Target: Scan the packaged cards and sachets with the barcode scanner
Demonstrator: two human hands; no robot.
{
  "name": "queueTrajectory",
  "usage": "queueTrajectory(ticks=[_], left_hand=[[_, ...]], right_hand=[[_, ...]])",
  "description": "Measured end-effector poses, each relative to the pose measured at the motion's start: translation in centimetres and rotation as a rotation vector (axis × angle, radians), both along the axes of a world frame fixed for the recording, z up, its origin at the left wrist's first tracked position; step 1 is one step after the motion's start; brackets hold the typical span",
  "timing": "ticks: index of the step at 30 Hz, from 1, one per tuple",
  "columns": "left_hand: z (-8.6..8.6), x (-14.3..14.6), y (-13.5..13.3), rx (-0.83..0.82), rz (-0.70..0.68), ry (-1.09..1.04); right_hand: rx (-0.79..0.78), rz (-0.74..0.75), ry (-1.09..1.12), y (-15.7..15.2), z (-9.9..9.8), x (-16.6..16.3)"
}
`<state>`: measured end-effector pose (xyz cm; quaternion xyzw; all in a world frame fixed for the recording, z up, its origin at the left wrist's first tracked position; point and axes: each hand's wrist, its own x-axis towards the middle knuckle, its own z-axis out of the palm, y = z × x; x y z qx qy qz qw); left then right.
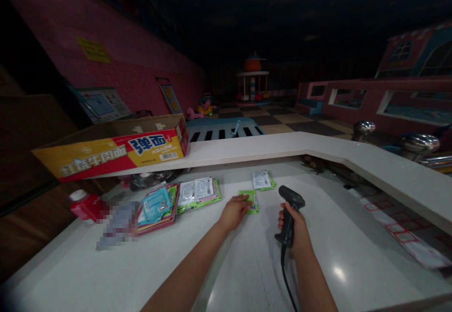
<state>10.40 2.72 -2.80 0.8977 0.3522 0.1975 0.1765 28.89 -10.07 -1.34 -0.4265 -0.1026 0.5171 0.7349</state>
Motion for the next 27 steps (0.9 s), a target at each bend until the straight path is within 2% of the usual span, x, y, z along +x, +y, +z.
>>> queueTrajectory(ticks=[3,7,10,14,18,24,27], left_hand=[[0.2,-1.8,-0.1,0.023,0.127,-0.041],[0.3,-2.0,-1.4,0.118,0.522,0.019],[0.3,-1.4,-2.3,0.093,0.663,0.085],[0.3,-1.2,-2.4,0.023,0.703,0.042],[-0.4,-1.9,-1.9,-0.104,0.616,-0.128],[-2.5,-2.6,-0.9,-0.318,0.5,-0.747],[-3.2,-2.6,-0.5,-0.361,0.475,-0.954]], right_hand=[[-0.012,0.026,-0.003,0.0,0.1,-0.3],[-0.035,0.047,-0.037,0.1,0.0,-0.8],[-0.029,0.059,-0.064,0.2,-0.4,-0.9],[-0.032,0.107,-0.078,0.5,-1.3,-0.6],[-0.026,0.141,-0.093,0.7,-1.8,-0.3],[-0.013,0.158,-0.191,0.4,-1.1,-1.5],[0.015,0.256,-0.272,0.0,-0.8,-2.3]])
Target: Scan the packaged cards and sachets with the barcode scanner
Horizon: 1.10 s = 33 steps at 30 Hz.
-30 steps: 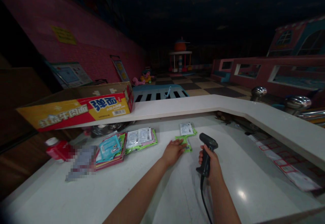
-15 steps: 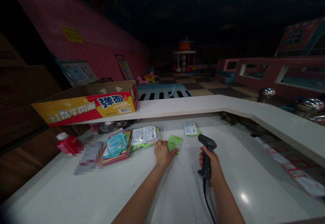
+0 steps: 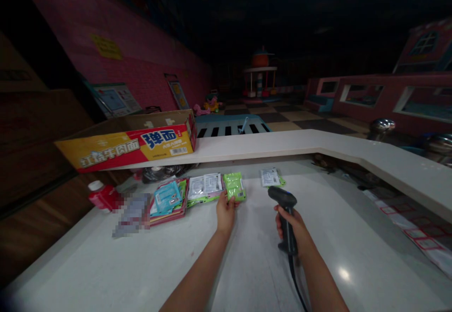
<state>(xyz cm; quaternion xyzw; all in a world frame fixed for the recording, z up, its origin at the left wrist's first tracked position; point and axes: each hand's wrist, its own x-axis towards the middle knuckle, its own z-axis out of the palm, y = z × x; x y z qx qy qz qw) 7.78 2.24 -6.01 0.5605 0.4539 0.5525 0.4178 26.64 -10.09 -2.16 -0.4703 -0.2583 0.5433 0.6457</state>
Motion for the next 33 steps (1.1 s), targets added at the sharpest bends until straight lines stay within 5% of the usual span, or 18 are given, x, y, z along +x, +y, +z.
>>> queueTrajectory(ticks=[11,33], left_hand=[[0.3,-0.3,-0.1,0.075,0.102,0.033],[0.5,-0.3,-0.1,0.09,0.105,0.001]], right_hand=[[-0.017,0.239,-0.151,-1.3,0.6,-1.0],[-0.017,0.244,-0.147,-1.0,0.3,-0.7]])
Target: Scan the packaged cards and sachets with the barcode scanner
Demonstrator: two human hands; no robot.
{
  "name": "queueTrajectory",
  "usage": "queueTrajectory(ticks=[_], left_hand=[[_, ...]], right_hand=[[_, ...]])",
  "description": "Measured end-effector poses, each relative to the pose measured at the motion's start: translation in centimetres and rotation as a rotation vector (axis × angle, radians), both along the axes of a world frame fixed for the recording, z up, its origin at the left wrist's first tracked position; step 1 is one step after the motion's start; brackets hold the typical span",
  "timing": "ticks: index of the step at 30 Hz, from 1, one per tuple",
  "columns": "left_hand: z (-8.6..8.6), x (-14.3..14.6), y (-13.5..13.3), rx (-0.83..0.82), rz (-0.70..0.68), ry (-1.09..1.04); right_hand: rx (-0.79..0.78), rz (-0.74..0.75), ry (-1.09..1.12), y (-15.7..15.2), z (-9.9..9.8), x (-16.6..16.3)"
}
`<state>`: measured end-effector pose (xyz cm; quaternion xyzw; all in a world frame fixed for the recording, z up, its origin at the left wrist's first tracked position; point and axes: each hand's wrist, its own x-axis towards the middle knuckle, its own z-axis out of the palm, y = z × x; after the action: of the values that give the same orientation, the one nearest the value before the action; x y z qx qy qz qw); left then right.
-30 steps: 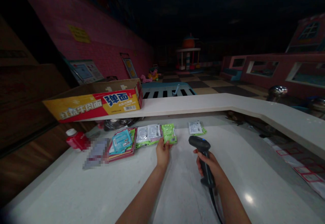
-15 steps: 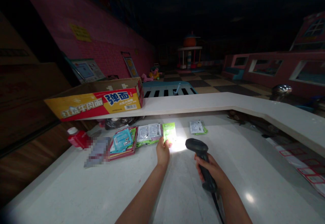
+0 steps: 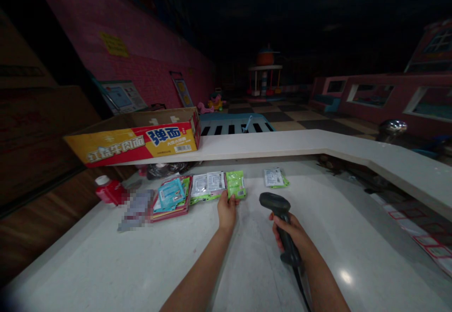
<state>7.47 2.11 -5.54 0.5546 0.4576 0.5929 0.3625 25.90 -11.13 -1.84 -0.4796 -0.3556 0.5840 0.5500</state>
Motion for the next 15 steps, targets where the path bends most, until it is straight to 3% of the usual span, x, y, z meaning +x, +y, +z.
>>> queueTrajectory(ticks=[8,12,15], left_hand=[[-0.3,-0.1,-0.2,-0.101,-0.075,-0.196],[0.3,-1.4,-0.7,-0.099,-0.006,-0.294],[1.6,-3.5,-0.1,-0.085,0.082,-0.352]], right_hand=[[-0.049,-0.067,0.038,1.0,-0.8,0.4],[-0.037,-0.091,0.066,1.1,-1.3,0.3],[-0.05,-0.11,0.079,1.1,-1.5,0.3]])
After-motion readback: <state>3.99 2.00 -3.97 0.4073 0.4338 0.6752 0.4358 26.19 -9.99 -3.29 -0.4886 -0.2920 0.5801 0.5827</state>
